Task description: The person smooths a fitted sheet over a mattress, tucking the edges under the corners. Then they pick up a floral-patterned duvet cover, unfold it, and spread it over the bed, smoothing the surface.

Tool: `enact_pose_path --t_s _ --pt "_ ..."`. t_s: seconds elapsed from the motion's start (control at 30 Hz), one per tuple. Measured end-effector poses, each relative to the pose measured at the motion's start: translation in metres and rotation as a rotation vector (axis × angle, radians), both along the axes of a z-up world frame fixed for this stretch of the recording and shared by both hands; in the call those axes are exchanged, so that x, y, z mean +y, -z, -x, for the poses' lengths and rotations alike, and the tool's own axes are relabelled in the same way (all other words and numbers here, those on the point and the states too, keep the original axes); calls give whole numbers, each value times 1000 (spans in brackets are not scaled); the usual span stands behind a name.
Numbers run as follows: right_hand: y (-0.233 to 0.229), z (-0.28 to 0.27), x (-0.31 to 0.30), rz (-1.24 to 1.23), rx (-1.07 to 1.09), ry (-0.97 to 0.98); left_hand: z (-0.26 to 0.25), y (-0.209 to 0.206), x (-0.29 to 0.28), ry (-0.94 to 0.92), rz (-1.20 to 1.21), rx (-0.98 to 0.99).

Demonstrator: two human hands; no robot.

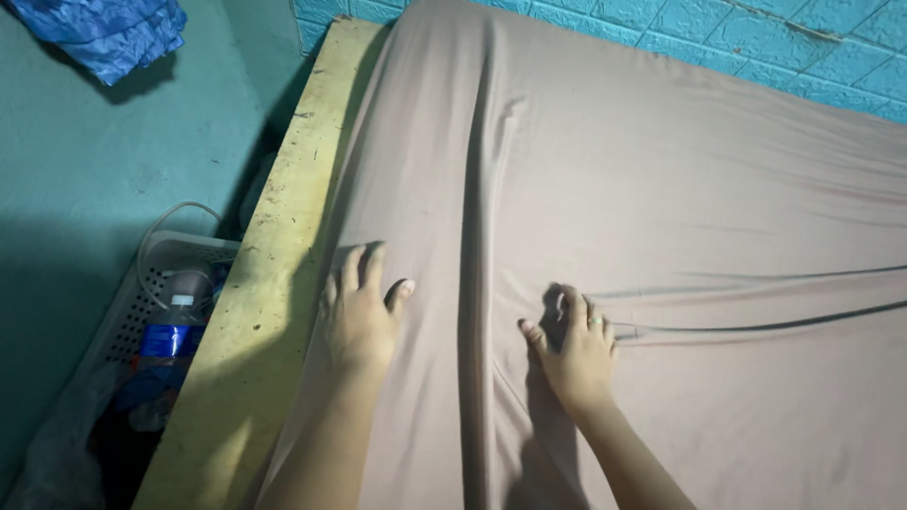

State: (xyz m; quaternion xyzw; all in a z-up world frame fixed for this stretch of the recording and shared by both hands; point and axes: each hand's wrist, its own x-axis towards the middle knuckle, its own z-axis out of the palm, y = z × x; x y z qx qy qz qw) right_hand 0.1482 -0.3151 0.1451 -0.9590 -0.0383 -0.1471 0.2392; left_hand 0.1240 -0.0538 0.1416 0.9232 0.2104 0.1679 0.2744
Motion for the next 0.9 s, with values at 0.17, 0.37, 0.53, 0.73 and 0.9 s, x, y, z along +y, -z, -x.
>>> enact_pose_path --t_s 0.17,0.37,0.53,0.73,0.9 --pt "21 -45 5 126 26 131 -18 0 4 26 -68 107" --pt "7 -72 29 70 -34 14 -29 12 23 -2 159 224" --pt "2 -66 51 -181 -32 11 -47 49 25 -4 36 205" --pt "16 -100 12 43 93 -336 -69 46 32 70 -57 409" --pt "19 -153 -2 -1 -56 19 -71 17 29 86 -27 521"
